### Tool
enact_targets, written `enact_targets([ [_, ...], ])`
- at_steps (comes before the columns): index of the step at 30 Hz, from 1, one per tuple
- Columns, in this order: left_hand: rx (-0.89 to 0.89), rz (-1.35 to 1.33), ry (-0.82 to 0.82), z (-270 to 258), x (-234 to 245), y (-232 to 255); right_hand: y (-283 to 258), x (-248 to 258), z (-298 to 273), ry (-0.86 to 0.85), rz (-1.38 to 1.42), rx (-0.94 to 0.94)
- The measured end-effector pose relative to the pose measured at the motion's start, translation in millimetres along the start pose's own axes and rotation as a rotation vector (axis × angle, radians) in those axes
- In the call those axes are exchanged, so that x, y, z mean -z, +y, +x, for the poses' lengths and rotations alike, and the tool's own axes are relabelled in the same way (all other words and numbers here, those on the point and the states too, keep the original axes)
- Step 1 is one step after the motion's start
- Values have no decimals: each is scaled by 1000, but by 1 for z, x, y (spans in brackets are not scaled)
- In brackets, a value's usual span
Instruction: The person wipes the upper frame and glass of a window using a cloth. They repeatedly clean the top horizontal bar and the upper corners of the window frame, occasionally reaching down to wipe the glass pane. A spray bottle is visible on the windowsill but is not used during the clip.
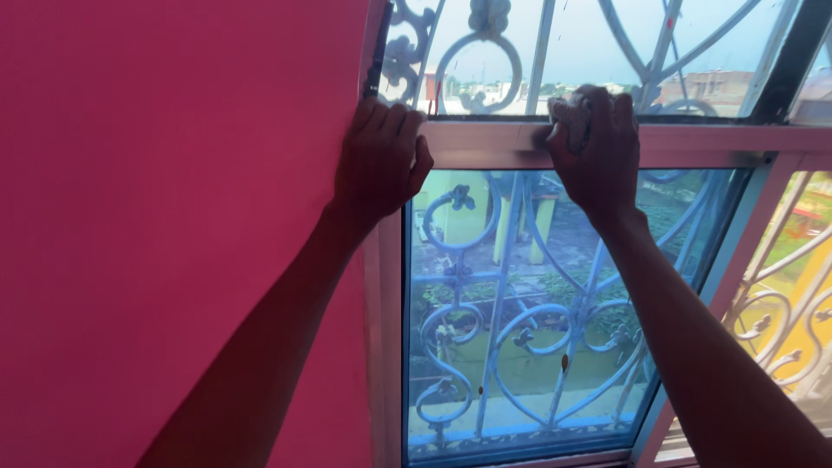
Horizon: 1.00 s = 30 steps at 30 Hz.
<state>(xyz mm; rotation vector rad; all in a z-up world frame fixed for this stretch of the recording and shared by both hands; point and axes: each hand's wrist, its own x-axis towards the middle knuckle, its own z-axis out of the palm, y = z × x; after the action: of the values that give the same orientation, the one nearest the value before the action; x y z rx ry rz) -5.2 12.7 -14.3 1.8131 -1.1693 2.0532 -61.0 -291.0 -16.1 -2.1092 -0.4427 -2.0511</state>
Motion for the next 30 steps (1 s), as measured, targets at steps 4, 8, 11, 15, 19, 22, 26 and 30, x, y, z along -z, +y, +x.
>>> enact_targets([
  [4, -8, 53, -51, -4, 5, 6, 5, 0, -2, -15, 25, 25],
  [8, -121, 82, -88, -1, 17, 7, 8, -1, -5, 7, 16, 42],
  [11, -236, 86, -231, 5, 32, -6, 7, -4, -4, 31, 0, 53],
  [15, -369, 135, -377, 12, 37, -23, 4, -6, -5, 58, -21, 19],
  [19, -391, 145, -377, 13, 35, -27, 2, -3, -5, 42, -3, -1],
  [22, -374, 141, -340, 12, 32, -23, 0, -2, -4, 35, 11, -19],
  [26, -348, 130, -315, 10, 34, -21, 0, -3, -4, 18, -26, -6],
  [30, -274, 74, -301, 4, 33, -19, -2, -4, -4, 52, -35, 22],
])
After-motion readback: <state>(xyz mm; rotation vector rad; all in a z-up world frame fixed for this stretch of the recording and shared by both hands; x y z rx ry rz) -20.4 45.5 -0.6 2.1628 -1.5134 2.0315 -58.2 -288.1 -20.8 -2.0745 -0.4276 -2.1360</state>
